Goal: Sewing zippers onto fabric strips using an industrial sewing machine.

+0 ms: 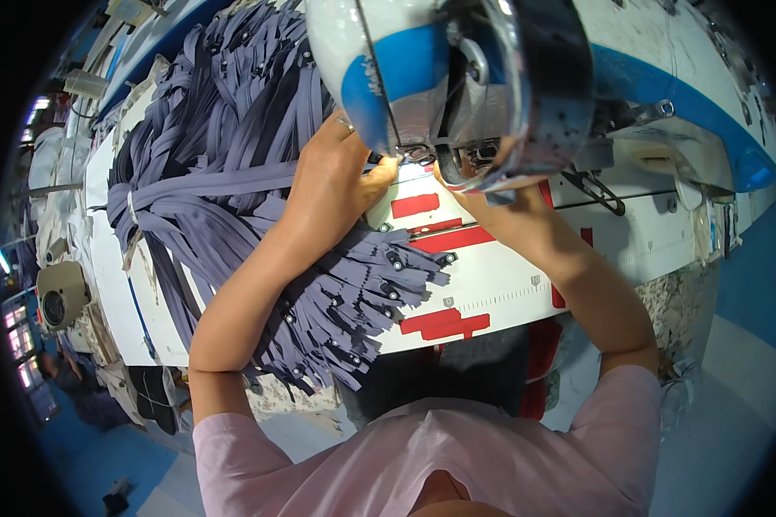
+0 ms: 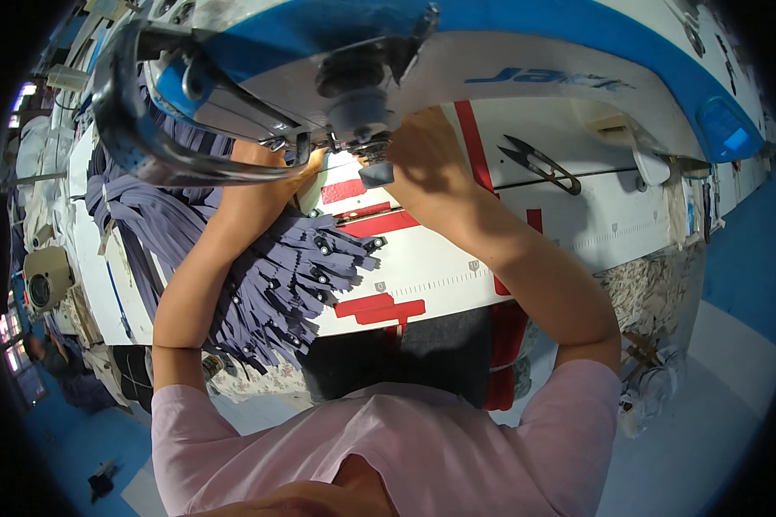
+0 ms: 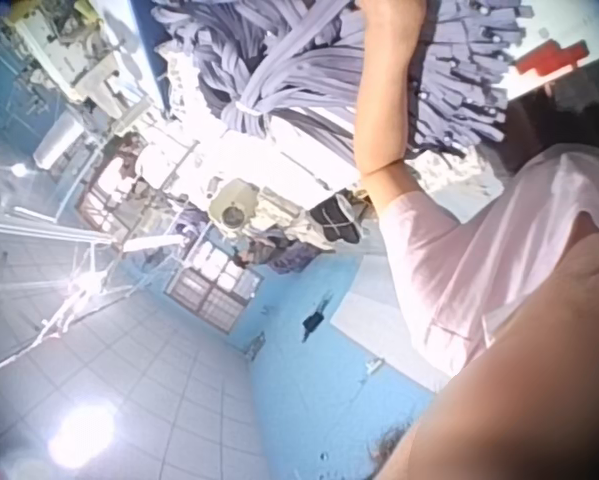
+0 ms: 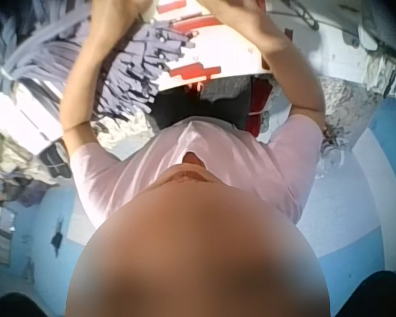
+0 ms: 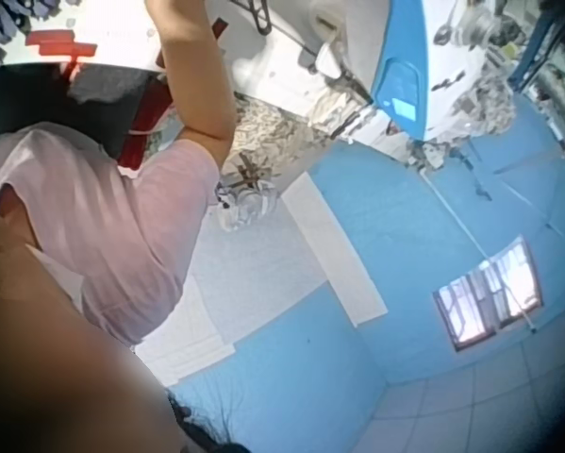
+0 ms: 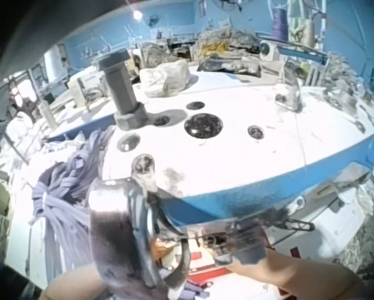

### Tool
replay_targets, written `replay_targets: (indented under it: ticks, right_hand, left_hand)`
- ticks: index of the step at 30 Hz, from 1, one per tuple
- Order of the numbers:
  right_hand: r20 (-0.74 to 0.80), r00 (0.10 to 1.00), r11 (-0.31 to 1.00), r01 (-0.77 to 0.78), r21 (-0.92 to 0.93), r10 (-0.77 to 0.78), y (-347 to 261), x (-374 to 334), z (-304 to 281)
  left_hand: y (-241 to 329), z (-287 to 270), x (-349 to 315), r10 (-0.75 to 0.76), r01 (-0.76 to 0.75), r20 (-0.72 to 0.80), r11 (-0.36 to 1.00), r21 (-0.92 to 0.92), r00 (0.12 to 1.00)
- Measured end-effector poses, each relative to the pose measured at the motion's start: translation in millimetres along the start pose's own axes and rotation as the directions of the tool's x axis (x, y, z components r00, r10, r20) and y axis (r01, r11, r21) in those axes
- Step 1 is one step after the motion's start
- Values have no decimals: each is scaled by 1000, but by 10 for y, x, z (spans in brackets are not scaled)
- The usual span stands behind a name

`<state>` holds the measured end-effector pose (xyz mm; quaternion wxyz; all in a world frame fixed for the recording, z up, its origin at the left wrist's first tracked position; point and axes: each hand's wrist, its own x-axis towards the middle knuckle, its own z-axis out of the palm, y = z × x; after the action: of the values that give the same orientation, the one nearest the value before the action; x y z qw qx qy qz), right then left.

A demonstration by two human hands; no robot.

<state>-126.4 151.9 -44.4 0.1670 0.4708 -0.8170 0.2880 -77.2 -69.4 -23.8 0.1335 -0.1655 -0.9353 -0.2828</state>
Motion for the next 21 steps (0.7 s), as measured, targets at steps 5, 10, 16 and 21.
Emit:
replay_targets:
  ticks: [5, 10, 16, 21]
  right_hand:
    - [-29, 997, 995, 66, -79, -68, 130, -134, 133]
    - [60, 998, 999, -26, 20, 24, 133, -87, 113]
    - [-66, 986, 981, 141, -131, -150, 111, -71, 91]
    - [-71, 997, 998, -15, 65, 20, 93, -92, 101]
  left_hand:
    - [-16, 4, 3, 14, -14, -10, 1000, -22, 1000]
    - [-9, -15, 13, 41, -42, -19, 999, -25, 999]
    - [-63, 23, -10, -5, 5, 6, 998, -64, 1000]
    - [-52, 16, -7, 40, -41, -32, 999, -31, 999]
